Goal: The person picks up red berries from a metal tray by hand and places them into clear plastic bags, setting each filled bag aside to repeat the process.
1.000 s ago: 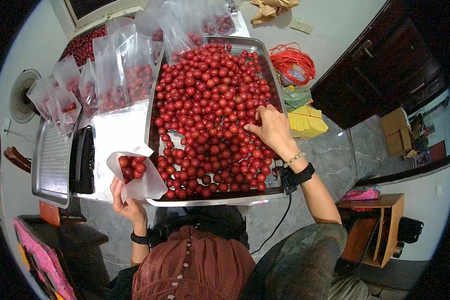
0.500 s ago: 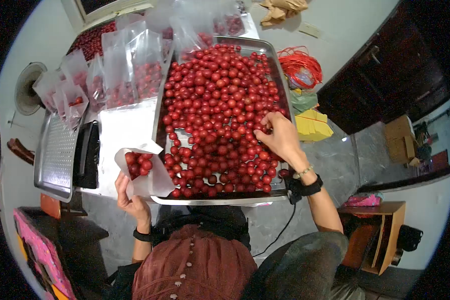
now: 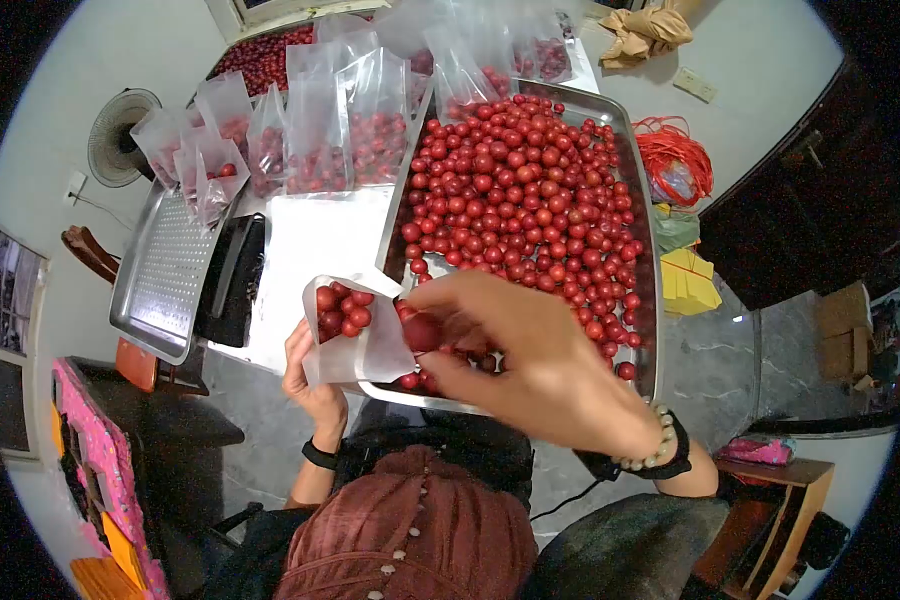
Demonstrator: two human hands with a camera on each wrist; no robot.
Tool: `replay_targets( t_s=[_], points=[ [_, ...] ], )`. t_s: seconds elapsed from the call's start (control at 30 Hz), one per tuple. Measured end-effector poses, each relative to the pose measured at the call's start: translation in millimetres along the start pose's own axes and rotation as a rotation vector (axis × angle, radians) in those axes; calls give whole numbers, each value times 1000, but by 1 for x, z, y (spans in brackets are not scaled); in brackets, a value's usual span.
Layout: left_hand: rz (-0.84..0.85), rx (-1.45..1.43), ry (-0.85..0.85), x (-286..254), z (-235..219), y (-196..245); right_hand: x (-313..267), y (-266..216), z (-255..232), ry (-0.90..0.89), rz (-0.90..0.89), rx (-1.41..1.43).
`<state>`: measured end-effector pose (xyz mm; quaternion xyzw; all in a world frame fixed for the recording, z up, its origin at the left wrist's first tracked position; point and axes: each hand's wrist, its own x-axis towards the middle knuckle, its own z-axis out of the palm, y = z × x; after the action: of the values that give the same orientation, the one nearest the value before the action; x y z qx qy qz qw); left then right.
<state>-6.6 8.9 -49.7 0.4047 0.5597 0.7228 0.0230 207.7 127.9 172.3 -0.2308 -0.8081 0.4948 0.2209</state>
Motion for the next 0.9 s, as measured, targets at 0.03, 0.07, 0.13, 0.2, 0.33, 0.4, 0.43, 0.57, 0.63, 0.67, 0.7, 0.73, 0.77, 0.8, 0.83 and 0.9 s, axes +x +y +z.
replay_targets(
  t_s=[0.03, 0.07, 0.13, 0.2, 0.33, 0.4, 0.43, 0.57, 0.63, 0.67, 0.7, 0.73, 0.77, 0.8, 0.83, 0.9],
  points=[
    [3, 5, 0, 0, 0, 1, 5, -5, 6, -53, -43, 2],
    [6, 15, -2, 1, 0, 1, 12, -7, 11, -54, -46, 5],
    [10, 26, -6, 2, -1, 1, 24, -9, 21, -200, -216, -149],
    [-6, 2, 9, 1, -2, -2, 34, 4, 39, -146, -340, -192],
    [-59, -11, 30, 1, -2, -3, 43, 8, 49, -245, -330, -246],
    [-57, -79, 51, 0, -1, -4, 46, 13, 55, -266, -337, -289],
    [-57, -81, 52, 0, -1, -4, 49, 16, 57, -278, -387, -310],
    [-1, 20, 19, -1, -4, -7, 56, 39, 70, -72, -862, -350],
    [-6, 4, -1, -5, -4, -12, 66, 29, 76, -250, -614, -519],
    [-32, -21, 17, -6, -5, -15, 72, 26, 80, -430, -371, -648],
    [-58, -43, 35, -8, -6, -17, 75, 30, 86, -420, -352, -661],
    [-60, -75, 40, -11, -9, -23, 78, 43, 94, -362, -429, -689],
    [-62, -91, 30, -14, -11, -28, 80, 54, 100, -306, -510, -717],
    [-74, -71, 42, -16, -13, -31, 81, 63, 104, -300, -499, -727],
    [-86, -48, 55, -18, -14, -35, 83, 69, 108, -246, -573, -752],
    [-87, -55, 65, -18, -14, -38, 83, 74, 112, -193, -644, -782]
  ],
)
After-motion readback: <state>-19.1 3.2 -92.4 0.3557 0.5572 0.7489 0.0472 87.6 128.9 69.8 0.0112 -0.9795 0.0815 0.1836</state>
